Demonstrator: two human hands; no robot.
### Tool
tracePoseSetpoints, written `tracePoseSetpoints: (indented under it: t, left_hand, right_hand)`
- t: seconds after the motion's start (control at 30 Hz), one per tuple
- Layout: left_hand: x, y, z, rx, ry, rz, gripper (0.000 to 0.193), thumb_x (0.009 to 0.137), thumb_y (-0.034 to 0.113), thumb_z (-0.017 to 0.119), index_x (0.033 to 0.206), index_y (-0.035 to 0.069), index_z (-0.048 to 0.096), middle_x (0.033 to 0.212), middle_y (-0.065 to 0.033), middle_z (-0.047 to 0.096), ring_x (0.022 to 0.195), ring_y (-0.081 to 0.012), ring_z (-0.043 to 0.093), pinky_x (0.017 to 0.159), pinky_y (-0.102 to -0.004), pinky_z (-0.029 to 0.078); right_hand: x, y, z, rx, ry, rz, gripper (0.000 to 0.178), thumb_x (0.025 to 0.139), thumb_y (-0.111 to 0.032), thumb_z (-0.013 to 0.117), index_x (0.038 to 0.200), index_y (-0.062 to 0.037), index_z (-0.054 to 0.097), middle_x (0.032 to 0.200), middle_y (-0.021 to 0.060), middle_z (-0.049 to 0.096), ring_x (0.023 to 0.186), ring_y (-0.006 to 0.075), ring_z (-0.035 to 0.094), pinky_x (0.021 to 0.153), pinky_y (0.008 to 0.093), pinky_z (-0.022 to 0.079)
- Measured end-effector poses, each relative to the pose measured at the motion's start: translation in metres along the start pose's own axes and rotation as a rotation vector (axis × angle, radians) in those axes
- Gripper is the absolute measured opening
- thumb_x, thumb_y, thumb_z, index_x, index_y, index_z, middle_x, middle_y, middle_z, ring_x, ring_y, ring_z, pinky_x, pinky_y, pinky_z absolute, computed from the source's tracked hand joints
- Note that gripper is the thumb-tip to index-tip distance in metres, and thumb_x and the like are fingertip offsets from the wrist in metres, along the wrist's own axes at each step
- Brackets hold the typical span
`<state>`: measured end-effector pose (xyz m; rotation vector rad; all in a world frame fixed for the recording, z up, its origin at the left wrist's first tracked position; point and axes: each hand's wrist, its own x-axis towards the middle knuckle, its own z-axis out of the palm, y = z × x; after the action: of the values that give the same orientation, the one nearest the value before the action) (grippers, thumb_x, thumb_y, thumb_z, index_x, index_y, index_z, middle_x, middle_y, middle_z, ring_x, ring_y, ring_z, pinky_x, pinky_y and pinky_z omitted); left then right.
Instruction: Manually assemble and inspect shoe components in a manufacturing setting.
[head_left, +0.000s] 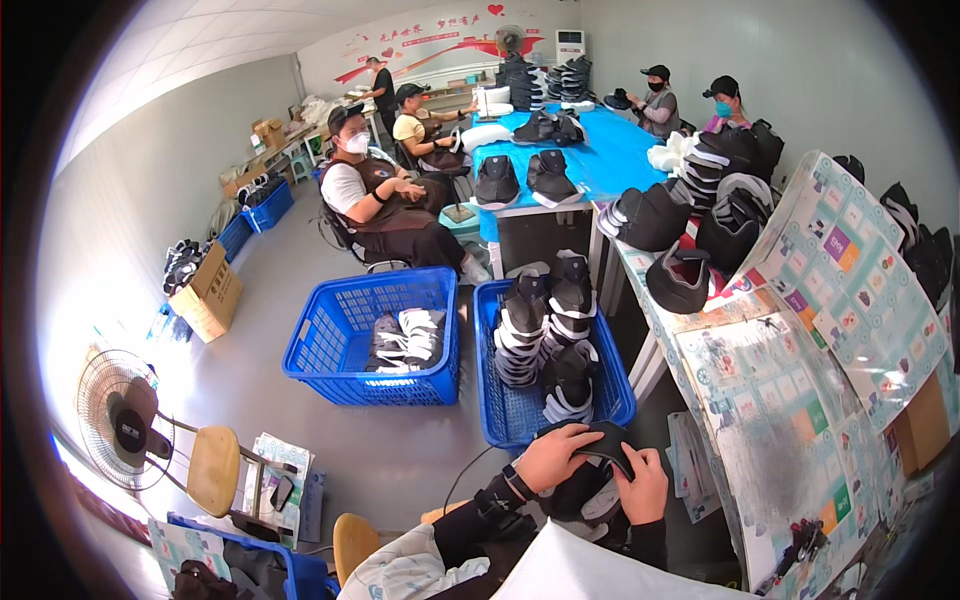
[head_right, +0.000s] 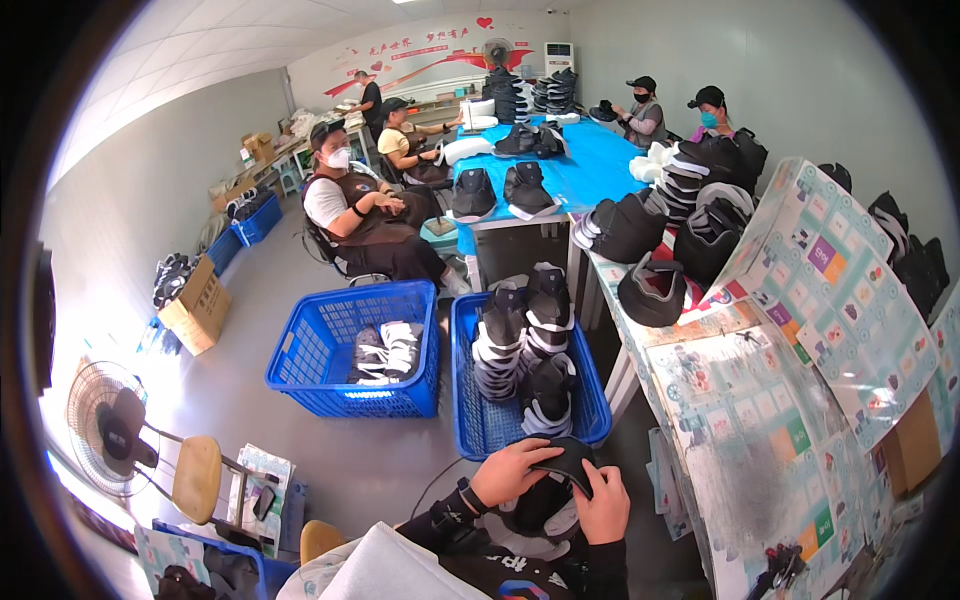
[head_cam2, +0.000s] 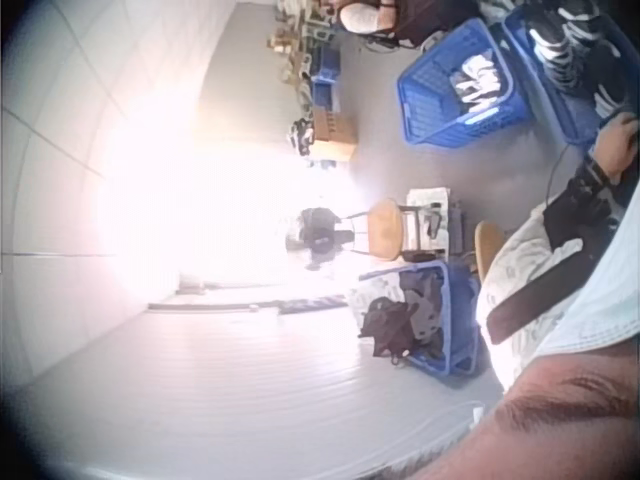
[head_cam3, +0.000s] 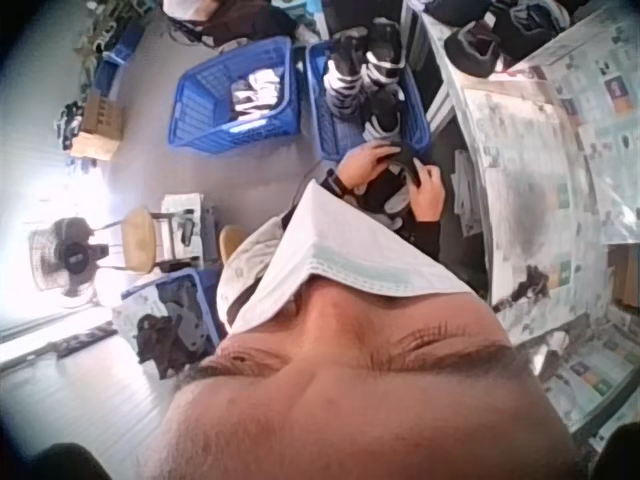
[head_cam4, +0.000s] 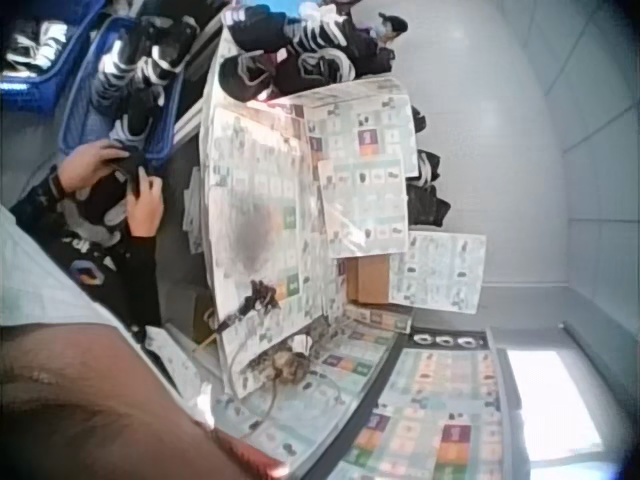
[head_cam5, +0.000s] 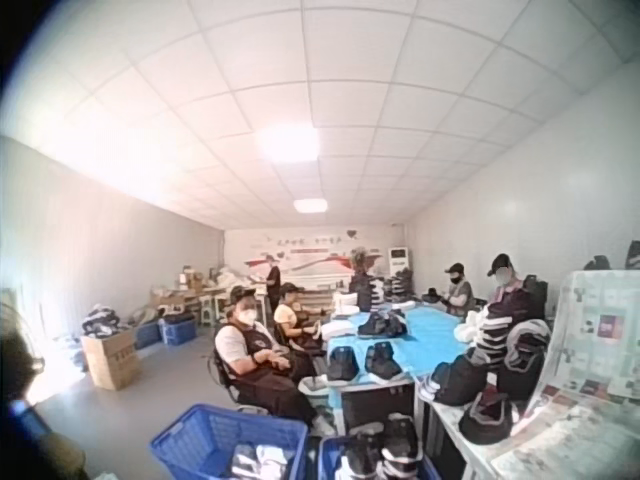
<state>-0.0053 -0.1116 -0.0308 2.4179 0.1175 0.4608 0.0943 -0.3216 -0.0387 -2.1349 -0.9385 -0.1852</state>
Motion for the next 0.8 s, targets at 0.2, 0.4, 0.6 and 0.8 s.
tracePoseSetpoints:
  t: [0.2,0.4,0.6,0.8]
  left_hand:
    - [-0.001,0.028,0.013,-0.004,-0.019,-0.003,0.056,0.09,0.007,0.076,0.143,0.021,0.069,0.142,-0.0116,0.067,0.12,-0.0376,0.07,0.1,-0.0442,0.06]
    - [0.001,0.043,0.036,-0.022,-0.014,0.067,0.058,0.088,0.003,0.074,0.143,0.021,0.069,0.143,-0.011,0.067,0.122,-0.0363,0.069,0.1,-0.0435,0.059]
    - [0.008,0.049,0.044,-0.064,-0.015,0.102,0.055,0.088,0.002,0.074,0.14,0.019,0.07,0.138,-0.0124,0.069,0.12,-0.0373,0.069,0.1,-0.0438,0.058]
    - [0.017,0.026,0.07,-0.064,-0.063,0.189,0.049,0.094,0.006,0.07,0.142,0.018,0.069,0.141,-0.0147,0.067,0.122,-0.0386,0.068,0.101,-0.0454,0.057]
  right_hand:
    - [-0.017,0.005,-0.028,-0.025,0.009,0.0,0.047,0.084,-0.012,0.085,0.13,-0.0091,0.075,0.107,0.0135,0.063,0.097,0.0382,0.068,0.081,0.0468,0.057]
    - [-0.037,0.014,-0.047,-0.069,0.024,0.075,0.049,0.084,-0.012,0.084,0.132,-0.0096,0.074,0.108,0.0133,0.063,0.099,0.0377,0.068,0.083,0.0465,0.057]
    - [-0.039,0.007,-0.064,-0.16,0.024,0.062,0.046,0.087,-0.016,0.084,0.131,-0.0092,0.074,0.109,0.0118,0.063,0.099,0.0367,0.069,0.082,0.0453,0.056]
    - [-0.048,0.02,-0.056,-0.189,-0.06,0.173,0.049,0.09,-0.017,0.081,0.137,-0.0096,0.07,0.12,0.0149,0.064,0.106,0.0388,0.07,0.085,0.0467,0.057]
